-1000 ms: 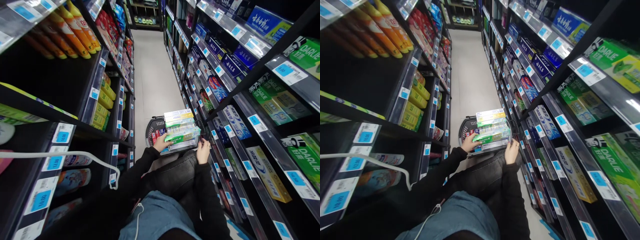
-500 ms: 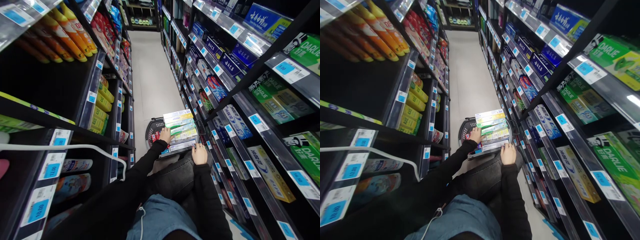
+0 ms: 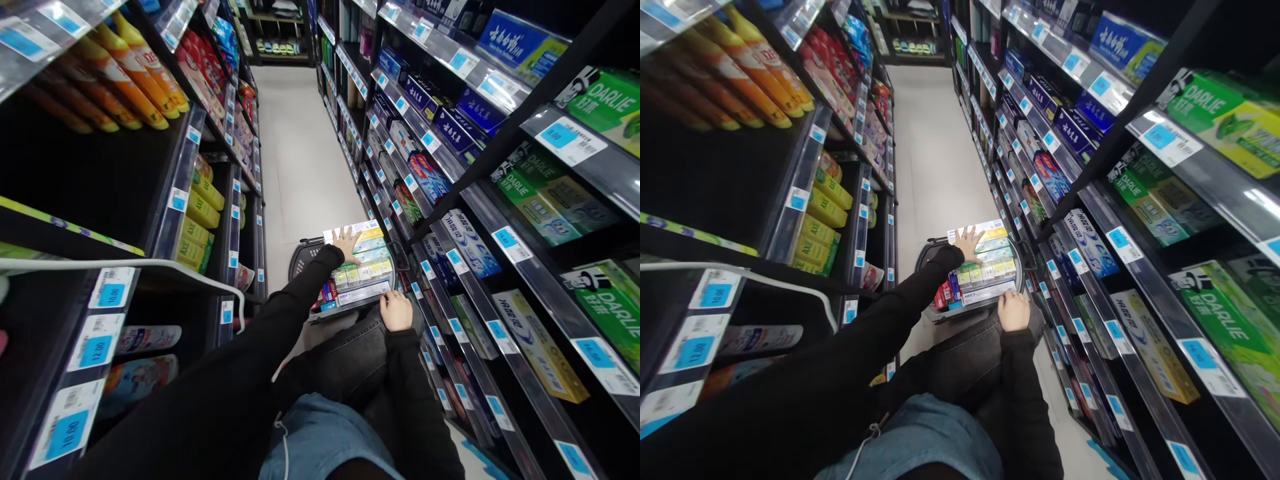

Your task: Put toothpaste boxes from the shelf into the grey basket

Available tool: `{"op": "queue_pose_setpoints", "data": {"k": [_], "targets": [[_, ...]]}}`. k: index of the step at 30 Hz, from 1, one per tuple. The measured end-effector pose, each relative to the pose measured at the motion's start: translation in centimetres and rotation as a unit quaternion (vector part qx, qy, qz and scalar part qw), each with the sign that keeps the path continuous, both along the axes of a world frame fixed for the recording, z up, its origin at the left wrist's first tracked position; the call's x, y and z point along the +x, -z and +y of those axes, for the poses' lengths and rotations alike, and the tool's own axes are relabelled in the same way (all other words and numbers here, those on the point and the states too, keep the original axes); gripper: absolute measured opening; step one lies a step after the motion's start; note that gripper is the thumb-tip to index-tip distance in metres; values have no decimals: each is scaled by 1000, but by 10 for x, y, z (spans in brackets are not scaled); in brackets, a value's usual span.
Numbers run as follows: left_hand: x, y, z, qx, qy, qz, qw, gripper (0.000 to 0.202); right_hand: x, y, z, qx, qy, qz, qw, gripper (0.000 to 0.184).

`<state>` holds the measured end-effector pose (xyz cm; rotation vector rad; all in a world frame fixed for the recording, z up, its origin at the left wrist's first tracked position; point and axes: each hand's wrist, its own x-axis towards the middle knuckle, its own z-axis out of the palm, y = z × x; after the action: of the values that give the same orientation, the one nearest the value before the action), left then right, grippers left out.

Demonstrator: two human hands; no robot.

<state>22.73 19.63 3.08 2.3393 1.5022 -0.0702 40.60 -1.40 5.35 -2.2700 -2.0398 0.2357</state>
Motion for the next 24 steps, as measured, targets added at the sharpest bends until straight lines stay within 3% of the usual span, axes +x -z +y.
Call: {"op": "queue_pose_setpoints", "data": {"k": [6, 10, 16, 20, 24], "targets": [[25, -3, 25, -60, 16, -29, 998, 118, 0, 1, 1, 2, -3, -9, 1000, 24], [29, -1, 21, -67, -71, -130, 987, 99, -1, 1, 2, 1, -3, -9, 1000, 24], [32, 0, 17, -54, -173, -172, 968, 43, -1, 2, 1, 2, -5, -6, 1000, 25], [21, -2, 24, -51, -269, -201, 940, 40, 0, 2, 0, 7, -6, -8, 1000, 25], [-14, 1, 27, -56, -386, -216, 895, 42, 0, 3, 1, 10, -9, -6, 1000, 24]]}}
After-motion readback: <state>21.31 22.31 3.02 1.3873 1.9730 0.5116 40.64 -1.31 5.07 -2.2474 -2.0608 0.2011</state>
